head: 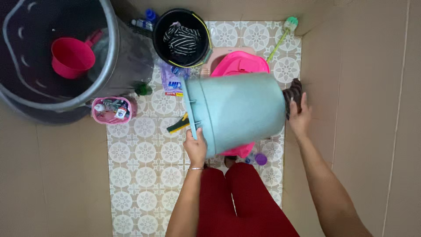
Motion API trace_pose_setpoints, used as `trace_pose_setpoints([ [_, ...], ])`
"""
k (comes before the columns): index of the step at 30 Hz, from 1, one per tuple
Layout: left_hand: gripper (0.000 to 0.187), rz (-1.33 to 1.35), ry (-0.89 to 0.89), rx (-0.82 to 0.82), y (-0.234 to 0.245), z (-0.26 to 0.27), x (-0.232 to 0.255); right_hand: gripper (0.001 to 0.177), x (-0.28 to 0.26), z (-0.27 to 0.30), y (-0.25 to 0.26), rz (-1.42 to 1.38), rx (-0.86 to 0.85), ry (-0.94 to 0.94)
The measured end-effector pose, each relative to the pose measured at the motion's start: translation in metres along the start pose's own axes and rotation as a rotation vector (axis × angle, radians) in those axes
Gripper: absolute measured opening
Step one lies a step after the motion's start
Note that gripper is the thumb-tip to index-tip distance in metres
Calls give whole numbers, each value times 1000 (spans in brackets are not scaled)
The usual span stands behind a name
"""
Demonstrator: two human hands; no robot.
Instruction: The person cleans a blue bucket by hand using a scrubbing sponge and water poured from a scoop.
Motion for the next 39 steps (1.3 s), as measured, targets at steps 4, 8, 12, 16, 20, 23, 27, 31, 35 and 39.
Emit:
trace_pose_setpoints([
  [4,25,96,-107,37,-4,-13,-12,63,11,-32,-27,92,-14,-69],
  [8,25,45,-64,32,-10,-7,-48,62,-45,-51,-44,168,-21,-80],
  [12,23,-95,-85,62,-16,8,-73,32,-180,-6,-87,154,-156,205],
  [16,18,-94,-54,131,-3,14,-94,59,-243,50,-107,60,-309,378],
  [20,15,-137,-105,64,-13,5,-92,41,-154,-1,-66,38,-185,177],
  [23,19,-106,-18,-46,-13,14,-89,60,-99,-16,-37,271,-103,-55],
  [27,54,4,-196,-67,8,15,-22,61,-100,-2,-43,276,-104,-19],
  [31,57,-37,-195,-112,-4,-24,38,60,-88,19,-44,251,-101,14],
  [35,54,-448,9,-107,-31,-76,45,61,-58,44,-47,181,-148,74],
  [39,53,-563,44,-73,-31,-72,39,60,-28,34,-32,255,-117,44],
])
Point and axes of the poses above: each hand's wrist, its own z-axis away from the middle knuckle, its own y-axis out of the back of the hand, x = y × z, the point moved 10 cm from there along -z, towards the middle knuckle, and after that the axes turned 2 degrees about -x, right-handed, at the moved point
